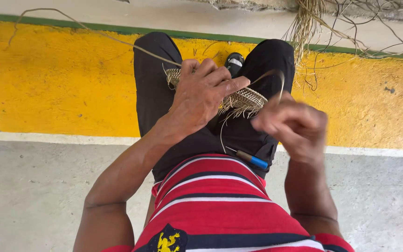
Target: Weaving a circular basket base or mat using plant fibers and a tool.
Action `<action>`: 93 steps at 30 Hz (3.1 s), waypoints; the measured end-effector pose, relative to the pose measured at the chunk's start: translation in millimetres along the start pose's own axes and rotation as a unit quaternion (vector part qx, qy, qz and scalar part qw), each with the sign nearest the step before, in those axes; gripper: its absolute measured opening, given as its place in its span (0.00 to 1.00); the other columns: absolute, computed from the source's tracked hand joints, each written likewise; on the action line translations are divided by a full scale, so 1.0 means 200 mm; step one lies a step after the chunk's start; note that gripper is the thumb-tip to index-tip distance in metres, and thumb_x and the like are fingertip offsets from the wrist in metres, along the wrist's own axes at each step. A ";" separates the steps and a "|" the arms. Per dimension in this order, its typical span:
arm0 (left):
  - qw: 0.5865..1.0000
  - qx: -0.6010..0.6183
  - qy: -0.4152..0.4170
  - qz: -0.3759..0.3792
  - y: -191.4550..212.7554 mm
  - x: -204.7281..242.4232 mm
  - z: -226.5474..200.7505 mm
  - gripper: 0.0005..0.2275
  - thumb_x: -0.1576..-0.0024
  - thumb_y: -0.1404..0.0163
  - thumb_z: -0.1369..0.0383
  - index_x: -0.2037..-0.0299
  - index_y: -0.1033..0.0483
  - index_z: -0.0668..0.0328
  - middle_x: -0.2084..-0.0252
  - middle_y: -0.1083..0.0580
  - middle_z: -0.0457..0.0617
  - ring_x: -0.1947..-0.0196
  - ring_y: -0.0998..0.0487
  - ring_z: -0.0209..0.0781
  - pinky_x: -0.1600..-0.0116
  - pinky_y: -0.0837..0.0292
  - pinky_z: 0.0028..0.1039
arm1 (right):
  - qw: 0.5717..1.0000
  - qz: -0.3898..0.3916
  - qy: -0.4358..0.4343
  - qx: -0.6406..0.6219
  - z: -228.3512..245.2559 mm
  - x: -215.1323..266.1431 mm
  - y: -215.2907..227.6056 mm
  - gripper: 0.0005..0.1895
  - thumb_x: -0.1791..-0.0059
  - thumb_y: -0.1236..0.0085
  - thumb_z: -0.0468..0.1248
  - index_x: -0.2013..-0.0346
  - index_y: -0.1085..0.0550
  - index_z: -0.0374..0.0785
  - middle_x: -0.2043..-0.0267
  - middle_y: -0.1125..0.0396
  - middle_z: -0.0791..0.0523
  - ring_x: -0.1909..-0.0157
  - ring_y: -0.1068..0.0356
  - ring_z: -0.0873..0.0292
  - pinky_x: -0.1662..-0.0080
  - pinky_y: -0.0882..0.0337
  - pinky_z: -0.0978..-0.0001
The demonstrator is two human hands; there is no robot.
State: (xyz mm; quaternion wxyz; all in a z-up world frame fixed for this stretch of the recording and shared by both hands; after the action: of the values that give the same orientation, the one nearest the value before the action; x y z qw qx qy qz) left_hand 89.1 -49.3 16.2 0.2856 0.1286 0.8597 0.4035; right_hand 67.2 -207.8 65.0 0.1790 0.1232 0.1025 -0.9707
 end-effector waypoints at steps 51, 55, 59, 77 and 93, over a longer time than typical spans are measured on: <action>0.999 -0.029 -0.015 -0.010 -0.07 -0.04 0.03 0.20 0.39 0.45 0.73 0.37 0.26 0.44 0.58 0.24 0.38 0.55 0.29 0.40 0.46 0.44 0.40 | 0.841 -0.011 0.145 0.521 -0.26 -0.03 0.03 0.17 0.56 0.30 0.23 0.58 0.27 0.36 0.59 0.31 0.53 0.57 0.28 0.51 0.58 0.28 0.60; 1.000 0.018 0.005 -0.014 -0.09 -0.02 0.06 0.16 0.37 0.46 0.73 0.40 0.30 0.54 0.55 0.23 0.39 0.55 0.29 0.40 0.45 0.44 0.40 | 0.834 0.001 0.154 0.530 -0.25 -0.04 0.00 0.16 0.56 0.29 0.24 0.59 0.27 0.37 0.58 0.31 0.53 0.58 0.28 0.52 0.59 0.28 0.60; 0.999 0.037 -0.006 -0.032 -0.06 -0.02 0.05 0.10 0.36 0.45 0.72 0.47 0.29 0.55 0.57 0.24 0.41 0.53 0.28 0.40 0.42 0.44 0.38 | 0.839 0.034 0.147 0.523 -0.22 -0.07 -0.03 0.14 0.54 0.27 0.26 0.60 0.26 0.37 0.59 0.31 0.54 0.58 0.28 0.55 0.59 0.27 0.62; 0.999 0.013 -0.007 -0.032 0.06 0.22 -0.12 0.13 0.38 0.43 0.74 0.46 0.29 0.52 0.56 0.23 0.38 0.53 0.25 0.36 0.40 0.45 0.40 | 0.824 0.416 -0.077 0.376 -0.31 -0.24 -0.16 0.09 0.52 0.37 0.38 0.58 0.21 0.39 0.64 0.26 0.54 0.58 0.25 0.51 0.56 0.26 0.58; 0.998 -0.038 -0.017 0.038 -0.07 -0.03 -0.01 0.18 0.40 0.44 0.73 0.40 0.24 0.40 0.61 0.28 0.39 0.55 0.29 0.41 0.40 0.44 0.45 | 0.972 -0.039 -0.231 -0.019 -0.33 0.35 0.21 0.17 0.49 0.38 0.35 0.47 0.31 0.43 0.61 0.21 0.54 0.59 0.21 0.57 0.56 0.21 0.68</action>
State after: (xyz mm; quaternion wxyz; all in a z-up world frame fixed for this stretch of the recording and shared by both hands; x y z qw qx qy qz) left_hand 92.4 -62.3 9.2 0.2896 0.1570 0.8332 0.4442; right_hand 33.5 -252.6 -23.3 0.1620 -0.1123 0.0818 -0.9770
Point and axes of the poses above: each hand's wrist, its own x-axis away from the middle knuckle, its own y-axis out of the back of the hand, z = x × y, the point moved 9 cm from there along -x, towards the middle knuckle
